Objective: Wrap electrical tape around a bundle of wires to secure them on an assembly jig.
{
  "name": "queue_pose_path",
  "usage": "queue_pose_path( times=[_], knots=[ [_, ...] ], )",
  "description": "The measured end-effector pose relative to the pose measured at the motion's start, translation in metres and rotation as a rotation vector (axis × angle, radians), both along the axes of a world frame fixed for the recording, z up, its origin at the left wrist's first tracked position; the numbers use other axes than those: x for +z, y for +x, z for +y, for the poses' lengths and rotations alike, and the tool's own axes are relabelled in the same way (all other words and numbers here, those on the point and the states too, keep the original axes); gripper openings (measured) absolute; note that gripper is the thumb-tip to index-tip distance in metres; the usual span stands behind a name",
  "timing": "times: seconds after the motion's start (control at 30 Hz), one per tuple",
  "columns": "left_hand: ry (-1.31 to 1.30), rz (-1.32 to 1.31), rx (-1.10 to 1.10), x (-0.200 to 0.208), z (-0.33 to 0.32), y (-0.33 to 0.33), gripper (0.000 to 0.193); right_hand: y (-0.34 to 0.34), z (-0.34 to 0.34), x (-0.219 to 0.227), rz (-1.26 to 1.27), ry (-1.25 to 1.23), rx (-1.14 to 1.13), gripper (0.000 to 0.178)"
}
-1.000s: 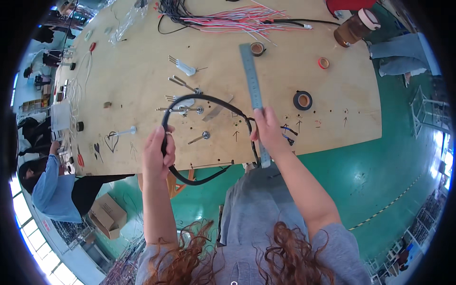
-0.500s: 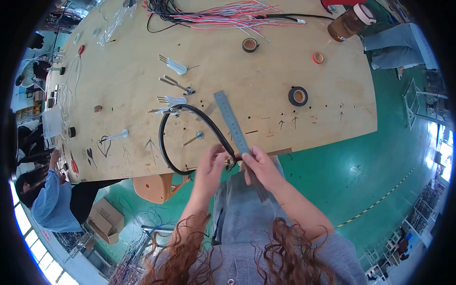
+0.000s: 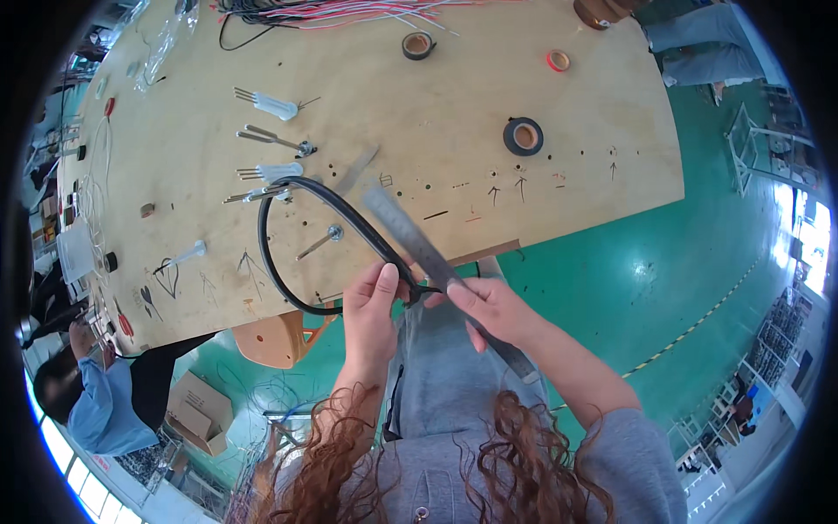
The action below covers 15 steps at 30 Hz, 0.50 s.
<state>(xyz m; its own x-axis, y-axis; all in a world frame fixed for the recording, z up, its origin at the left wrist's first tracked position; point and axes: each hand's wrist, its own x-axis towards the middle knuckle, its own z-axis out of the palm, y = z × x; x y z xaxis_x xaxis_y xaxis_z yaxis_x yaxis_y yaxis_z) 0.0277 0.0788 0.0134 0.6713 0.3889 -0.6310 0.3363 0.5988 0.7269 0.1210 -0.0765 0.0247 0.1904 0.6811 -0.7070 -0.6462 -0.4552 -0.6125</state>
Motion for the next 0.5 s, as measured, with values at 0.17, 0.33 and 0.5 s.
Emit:
queue_pose_path(
  times=[0.17, 0.33, 0.5],
  knots=[
    [-0.094, 0.008, 0.03, 0.01, 0.002, 0.003, 0.021, -0.003, -0.005, 0.007, 0.015, 0.031, 0.005, 0.038],
    [-0.137, -0.035, 0.071, 0.012, 0.0, 0.002, 0.02, 0.001, -0.004, 0.009, 0.049, 0.01, 0.029, 0.038],
    [-0.167, -0.04, 0.107, 0.012, -0.001, 0.002, 0.023, -0.001, -0.006, 0.013, 0.065, 0.028, 0.025, 0.036]
  ],
)
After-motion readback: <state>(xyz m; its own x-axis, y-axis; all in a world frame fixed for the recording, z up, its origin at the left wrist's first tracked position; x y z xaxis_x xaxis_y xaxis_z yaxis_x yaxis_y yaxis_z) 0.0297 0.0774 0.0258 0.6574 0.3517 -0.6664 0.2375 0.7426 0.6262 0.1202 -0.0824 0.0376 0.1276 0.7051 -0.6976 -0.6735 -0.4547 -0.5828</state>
